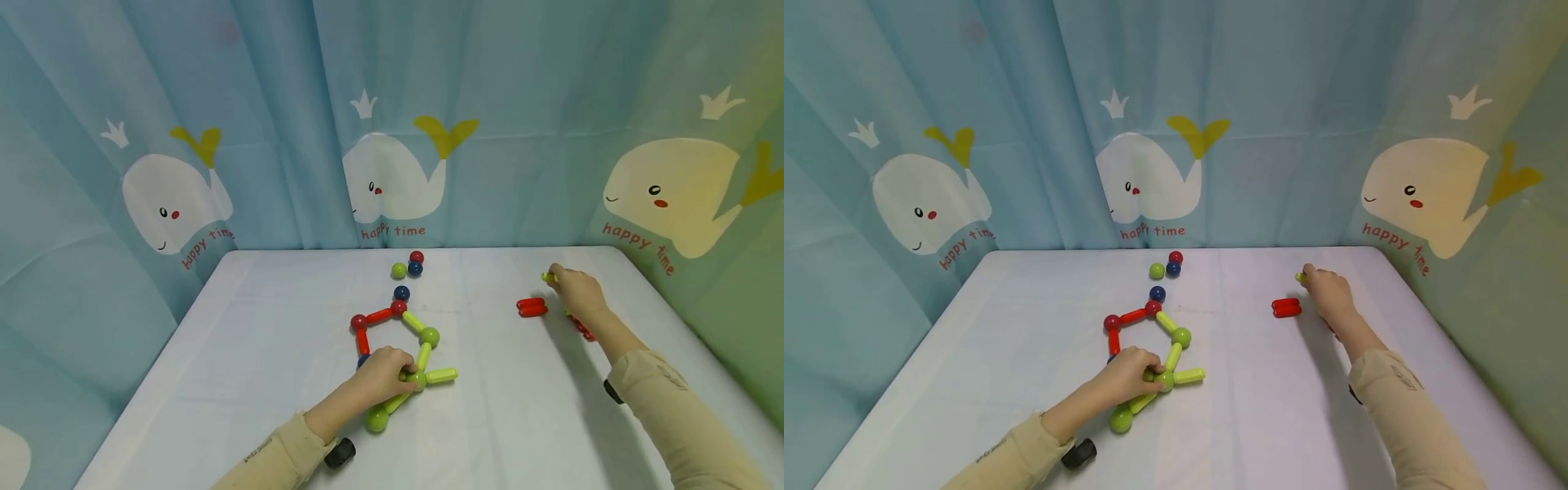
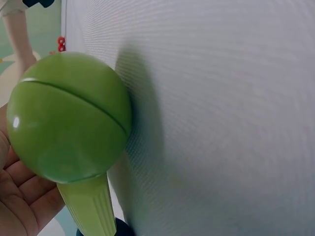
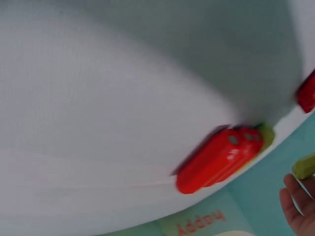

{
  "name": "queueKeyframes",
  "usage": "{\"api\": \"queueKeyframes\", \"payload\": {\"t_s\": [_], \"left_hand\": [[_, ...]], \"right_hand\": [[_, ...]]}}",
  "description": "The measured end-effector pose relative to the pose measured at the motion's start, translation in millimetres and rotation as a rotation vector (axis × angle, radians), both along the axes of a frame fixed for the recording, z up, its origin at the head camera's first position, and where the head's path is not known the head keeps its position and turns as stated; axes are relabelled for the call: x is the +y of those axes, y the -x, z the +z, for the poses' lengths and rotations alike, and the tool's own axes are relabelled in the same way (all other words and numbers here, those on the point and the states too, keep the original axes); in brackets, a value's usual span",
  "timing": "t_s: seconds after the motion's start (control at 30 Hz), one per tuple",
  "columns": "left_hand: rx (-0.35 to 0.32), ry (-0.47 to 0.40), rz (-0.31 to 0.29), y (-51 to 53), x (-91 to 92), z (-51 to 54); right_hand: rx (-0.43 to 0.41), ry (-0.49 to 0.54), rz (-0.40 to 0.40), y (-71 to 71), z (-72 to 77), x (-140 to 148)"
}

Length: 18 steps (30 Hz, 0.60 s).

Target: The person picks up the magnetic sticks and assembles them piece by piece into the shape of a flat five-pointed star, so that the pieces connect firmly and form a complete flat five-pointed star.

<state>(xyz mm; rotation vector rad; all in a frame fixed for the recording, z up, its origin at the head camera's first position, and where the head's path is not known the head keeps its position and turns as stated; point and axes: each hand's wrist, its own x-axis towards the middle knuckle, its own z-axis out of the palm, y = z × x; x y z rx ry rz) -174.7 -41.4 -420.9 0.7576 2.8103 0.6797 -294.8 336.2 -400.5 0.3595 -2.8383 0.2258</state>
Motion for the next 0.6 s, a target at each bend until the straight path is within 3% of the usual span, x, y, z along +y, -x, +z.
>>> {"api": "queueKeyframes", "payload": {"t_s": [0.27,0.6], "left_hand": [[-0.014,-0.004,0.005,-1.7,0.0,1.2],[-0.013,-0.005,0.012,-2.4,0.3,0.9]], "right_hand": [[0.022,0.036,0.091,-15.1,8.1,-31],[-0.069,0.072,0.18,-34.9,10.3,-71]]}}
